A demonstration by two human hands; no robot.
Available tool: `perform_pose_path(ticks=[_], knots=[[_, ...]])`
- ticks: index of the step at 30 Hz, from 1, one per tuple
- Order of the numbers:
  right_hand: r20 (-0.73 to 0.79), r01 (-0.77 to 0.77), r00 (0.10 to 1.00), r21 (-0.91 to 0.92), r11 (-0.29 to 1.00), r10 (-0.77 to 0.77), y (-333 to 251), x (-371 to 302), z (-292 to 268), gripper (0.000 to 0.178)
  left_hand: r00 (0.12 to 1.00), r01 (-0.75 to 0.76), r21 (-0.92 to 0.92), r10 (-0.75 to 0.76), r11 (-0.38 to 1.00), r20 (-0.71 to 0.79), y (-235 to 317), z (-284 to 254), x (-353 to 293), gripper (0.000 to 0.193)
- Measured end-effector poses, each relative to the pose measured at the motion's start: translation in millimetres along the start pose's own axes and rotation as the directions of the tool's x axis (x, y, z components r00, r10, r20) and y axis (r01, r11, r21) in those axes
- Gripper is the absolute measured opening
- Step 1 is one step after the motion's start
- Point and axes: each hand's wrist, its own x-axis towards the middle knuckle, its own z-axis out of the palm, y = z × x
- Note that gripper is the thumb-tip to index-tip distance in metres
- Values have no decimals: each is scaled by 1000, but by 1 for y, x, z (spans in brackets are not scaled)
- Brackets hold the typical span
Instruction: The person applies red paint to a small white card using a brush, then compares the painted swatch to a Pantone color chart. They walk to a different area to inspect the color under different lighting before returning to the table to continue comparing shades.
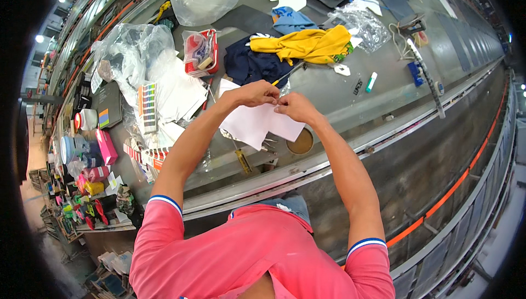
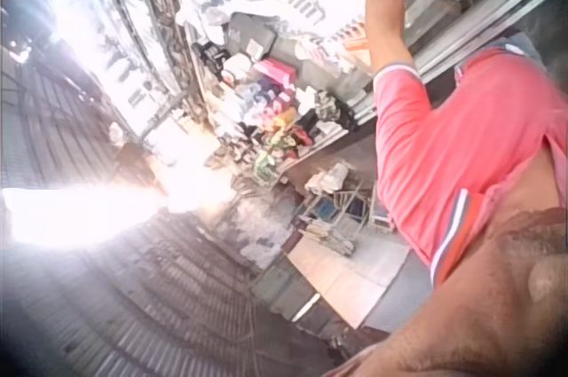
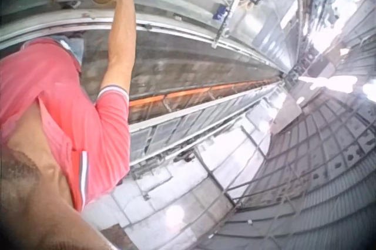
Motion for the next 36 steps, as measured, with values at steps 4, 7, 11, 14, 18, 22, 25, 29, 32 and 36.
perform_pose_path(ticks=[4,7,11,14,18,22,25,29,32,36], knots=[[-27,106,994,-19,994,-106,-6,-16,-21,20,998,-6,-97,-1,995,-69,34,-7,-14,19],[-175,298,930,-155,942,-323,-12,-29,-25,17,992,28,-198,-52,980,-114,55,-8,-26,17],[-315,507,709,-394,767,-631,-30,-52,-28,11,953,-4,-408,-120,913,-278,68,-1,-45,17],[-351,568,655,-355,743,-669,-39,-69,-30,10,934,-68,-484,-114,872,-337,72,1,-55,17],[-195,388,900,-47,920,-390,-32,-72,-40,16,912,-41,-334,-101,942,-398,78,9,-59,16],[-143,261,958,72,963,-249,-19,-84,-43,15,864,0,-175,-88,985,-496,77,16,-57,14],[-397,523,700,-281,805,-593,-20,-123,-44,13,772,120,-68,-136,990,-621,35,23,-59,15],[-713,376,699,296,878,-59,-9,-181,-73,12,541,441,15,-252,898,-802,-72,33,-93,22],[-618,424,751,722,547,234,6,-195,-84,17,434,617,207,-110,759,-894,-63,58,-74,29],[-399,233,902,773,590,167,-1,-202,-64,23,577,-63,-552,-421,832,-700,42,67,-65,33]])
